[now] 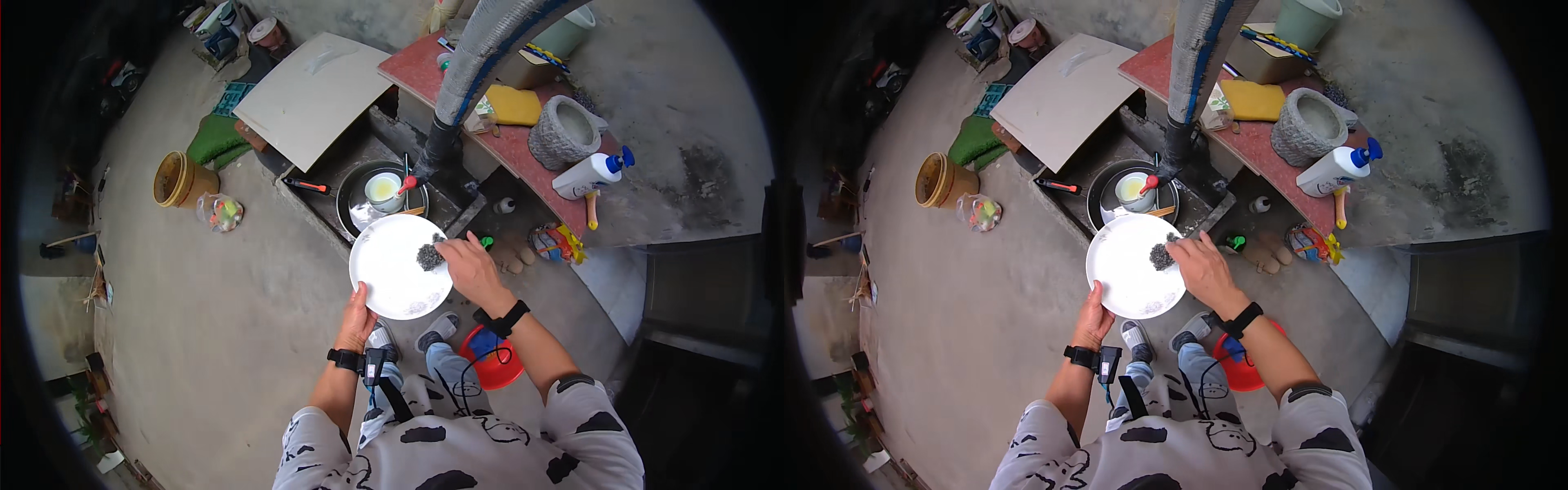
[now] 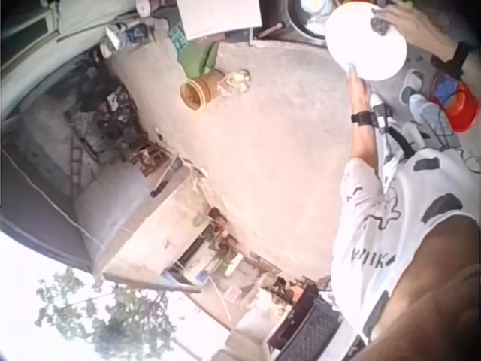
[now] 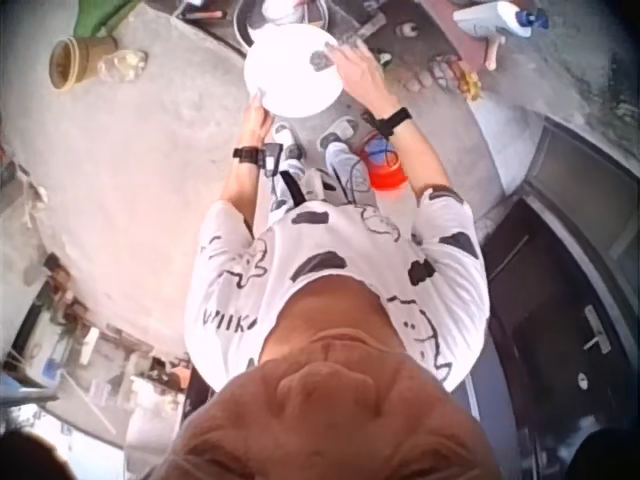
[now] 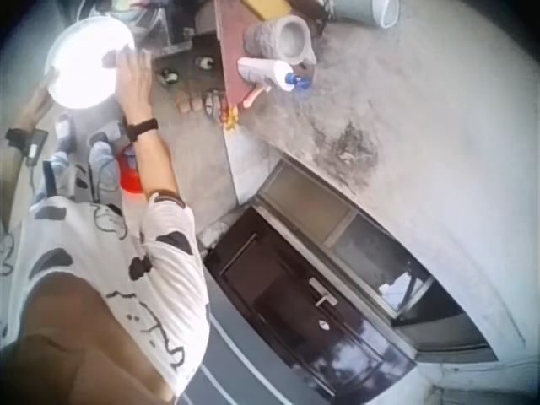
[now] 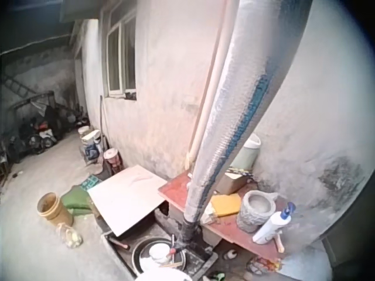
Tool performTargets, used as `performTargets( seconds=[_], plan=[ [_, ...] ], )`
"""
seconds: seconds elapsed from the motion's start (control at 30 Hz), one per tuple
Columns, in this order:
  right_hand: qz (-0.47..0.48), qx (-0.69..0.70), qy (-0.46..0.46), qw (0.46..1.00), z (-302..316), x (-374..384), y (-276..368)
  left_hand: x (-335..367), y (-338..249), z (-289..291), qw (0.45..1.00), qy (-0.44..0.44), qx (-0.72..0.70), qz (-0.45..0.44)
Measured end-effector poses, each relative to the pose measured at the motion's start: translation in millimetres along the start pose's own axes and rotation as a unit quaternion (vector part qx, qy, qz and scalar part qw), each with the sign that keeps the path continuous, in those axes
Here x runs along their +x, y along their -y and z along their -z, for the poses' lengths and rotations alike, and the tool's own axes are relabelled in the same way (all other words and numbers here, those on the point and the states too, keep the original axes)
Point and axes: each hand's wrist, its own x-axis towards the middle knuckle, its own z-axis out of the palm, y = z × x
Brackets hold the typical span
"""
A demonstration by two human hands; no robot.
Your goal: The person picks up a red basin containing a cloth, walks to an outdoor washing area, and washes a white plate and several bowls using a sponge and dish soap.
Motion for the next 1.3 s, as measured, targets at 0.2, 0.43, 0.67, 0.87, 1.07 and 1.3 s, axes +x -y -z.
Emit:
performTargets(
  seconds=[0.2,0.43,0.67,0.87,1.07,1.3],
  plan=[
    [0.012,0.103,0.234,0.967,-47,-40,86,-13,11,-6,0.998,-0.002,0.056,0.001],
    [0.03,-0.202,0.242,0.949,-26,13,35,-32,14,-6,0.997,0.056,0.019,0.052],
    [0.032,-0.003,0.352,0.936,-42,-30,102,-43,-10,-3,0.996,0.026,0.079,-0.018],
    [-0.057,-0.134,0.16,0.976,-39,-10,69,-60,-15,-19,0.993,0.074,0.09,-0.001],
    [0.111,-0.07,0.216,0.968,-45,8,98,-58,-19,-8,0.984,0.079,0.159,0.031],
    [-0.003,-0.231,0.251,0.94,-24,-2,50,-62,-38,-16,0.991,0.039,0.127,-0.027]
  ],
)
